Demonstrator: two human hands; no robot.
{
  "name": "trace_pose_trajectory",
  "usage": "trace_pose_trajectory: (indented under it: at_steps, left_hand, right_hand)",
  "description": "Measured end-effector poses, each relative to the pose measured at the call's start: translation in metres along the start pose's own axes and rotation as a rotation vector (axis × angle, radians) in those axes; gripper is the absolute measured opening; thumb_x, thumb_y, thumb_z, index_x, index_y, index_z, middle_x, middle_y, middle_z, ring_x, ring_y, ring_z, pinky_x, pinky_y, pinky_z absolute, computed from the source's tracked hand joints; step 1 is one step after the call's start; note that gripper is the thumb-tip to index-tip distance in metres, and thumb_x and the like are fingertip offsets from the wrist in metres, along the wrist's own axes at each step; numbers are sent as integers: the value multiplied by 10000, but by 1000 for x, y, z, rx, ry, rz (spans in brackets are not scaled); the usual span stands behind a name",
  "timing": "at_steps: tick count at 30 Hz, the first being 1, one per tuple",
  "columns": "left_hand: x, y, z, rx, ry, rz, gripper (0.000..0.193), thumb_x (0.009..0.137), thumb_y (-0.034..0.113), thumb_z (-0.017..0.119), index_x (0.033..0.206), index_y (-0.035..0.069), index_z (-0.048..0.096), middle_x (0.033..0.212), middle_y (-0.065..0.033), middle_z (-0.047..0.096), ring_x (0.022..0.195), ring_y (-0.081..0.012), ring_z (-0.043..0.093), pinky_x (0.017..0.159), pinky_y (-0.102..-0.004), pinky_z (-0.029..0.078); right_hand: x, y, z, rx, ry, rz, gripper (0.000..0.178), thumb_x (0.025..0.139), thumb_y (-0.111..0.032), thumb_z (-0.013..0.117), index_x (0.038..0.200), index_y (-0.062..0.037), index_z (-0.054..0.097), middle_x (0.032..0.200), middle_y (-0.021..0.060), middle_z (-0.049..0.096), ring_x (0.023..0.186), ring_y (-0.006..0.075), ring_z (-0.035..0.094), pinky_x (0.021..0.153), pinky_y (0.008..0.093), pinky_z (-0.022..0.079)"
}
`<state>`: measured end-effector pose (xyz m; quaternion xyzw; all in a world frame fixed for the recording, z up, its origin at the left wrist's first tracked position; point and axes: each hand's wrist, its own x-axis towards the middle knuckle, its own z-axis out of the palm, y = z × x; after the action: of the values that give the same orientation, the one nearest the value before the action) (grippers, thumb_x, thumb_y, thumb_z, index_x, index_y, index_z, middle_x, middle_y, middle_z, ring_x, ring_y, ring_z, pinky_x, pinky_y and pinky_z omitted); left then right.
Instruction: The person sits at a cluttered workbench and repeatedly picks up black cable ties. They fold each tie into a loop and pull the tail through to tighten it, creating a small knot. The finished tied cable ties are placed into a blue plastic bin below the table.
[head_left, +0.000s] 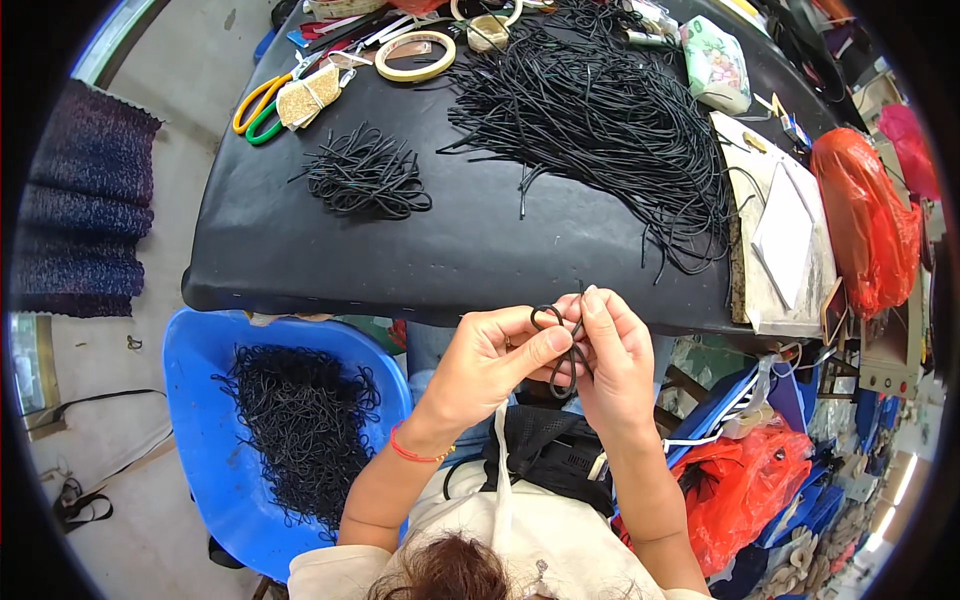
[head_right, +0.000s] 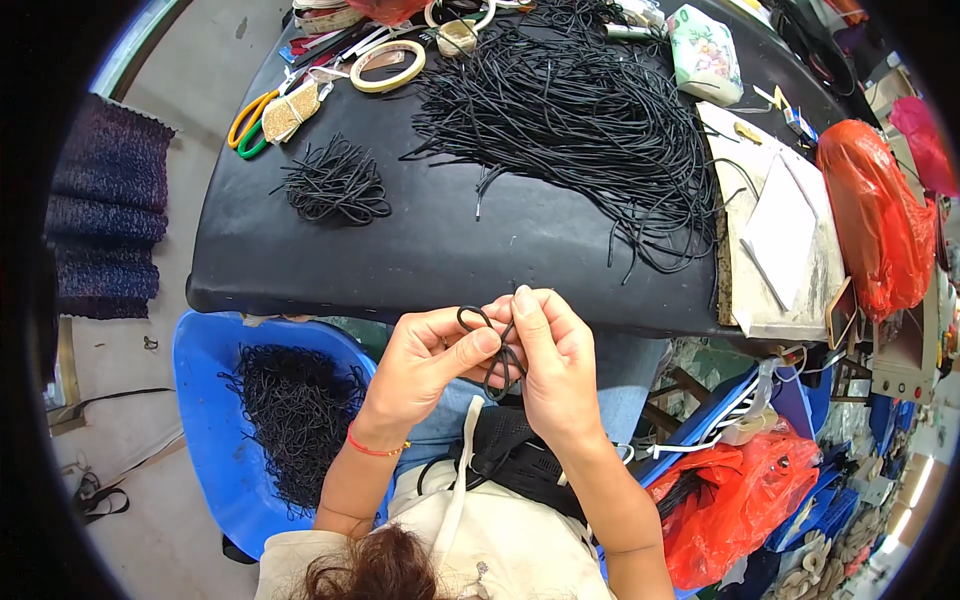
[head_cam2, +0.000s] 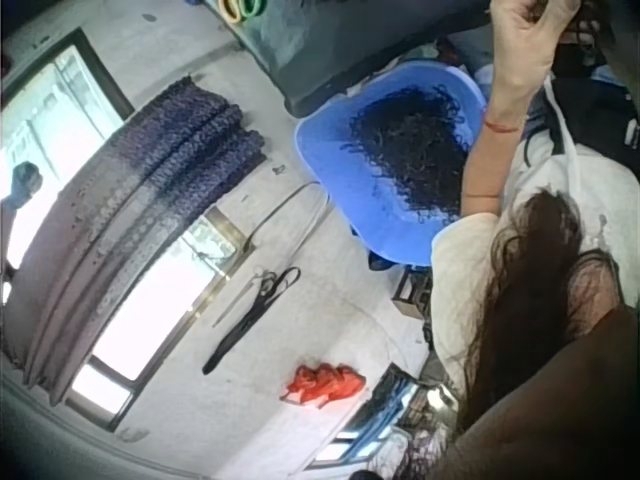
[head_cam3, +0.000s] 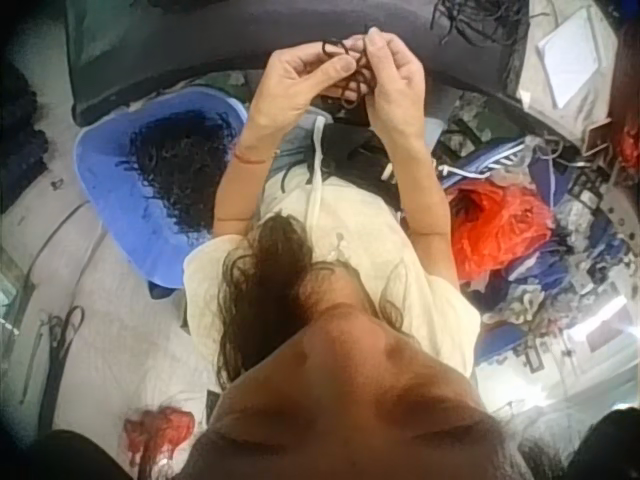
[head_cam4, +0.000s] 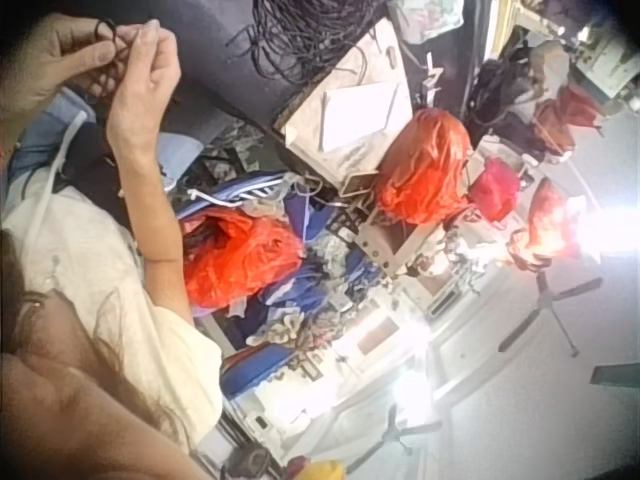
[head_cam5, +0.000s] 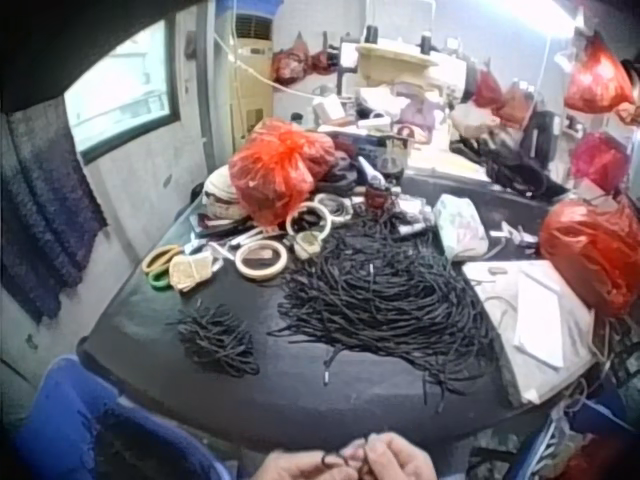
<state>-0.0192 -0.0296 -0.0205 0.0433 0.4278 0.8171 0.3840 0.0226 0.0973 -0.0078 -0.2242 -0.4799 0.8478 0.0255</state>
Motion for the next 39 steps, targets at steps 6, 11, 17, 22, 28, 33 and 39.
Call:
trace_pose_trajectory:
  at_steps: [6,11,17,22,28,33,39]
  left_hand:
    - [3,-5,3,-103,88,78,163,896,130,560,967,-8,609,852,-30,627,749,-84,596,697,-236,518]
    - [15,-18,6,-226,324,306,145,870,106,595,974,6,607,852,-47,633,732,-95,604,701,-223,502]
    - [5,-9,5,228,274,225,163,866,74,586,989,-31,604,860,-89,660,771,-106,629,705,-234,516]
    - [3,-9,9,412,306,271,138,873,62,566,958,-40,607,804,-95,661,720,-113,637,661,-230,525]
    - [5,-13,16,671,434,388,102,876,56,560,903,-39,583,764,-67,641,660,-88,609,604,-210,511]
    - [15,-8,4,756,509,445,69,843,43,587,849,-24,599,672,-97,640,593,-116,622,534,-235,473]
    - [28,58,-64,1359,961,724,113,797,108,640,868,21,656,856,-100,578,850,-234,544,756,-346,424]
  right_hand:
    - [5,-6,4,77,42,43,250,944,-258,473,991,-22,540,871,57,611,745,71,580,645,197,462]
    - [2,-7,-4,-169,14,-15,257,907,-227,546,1034,-4,549,882,47,607,802,90,564,710,214,434]
    - [9,-19,-18,-375,-24,-129,166,864,-161,614,911,-2,607,768,-8,583,683,44,504,628,189,417]
    - [7,-22,-7,-268,-90,-38,136,817,-61,648,909,25,595,827,60,627,763,95,595,693,233,495]
    - [2,9,3,-222,50,-202,139,825,-81,647,906,15,590,815,48,624,720,83,577,654,216,483]
    - [11,5,-9,-285,3,-75,201,842,-140,642,964,10,591,824,13,611,746,56,553,656,206,461]
    - [78,-34,-49,-1217,211,-824,101,779,-74,626,858,-11,630,806,124,579,748,280,562,678,345,454]
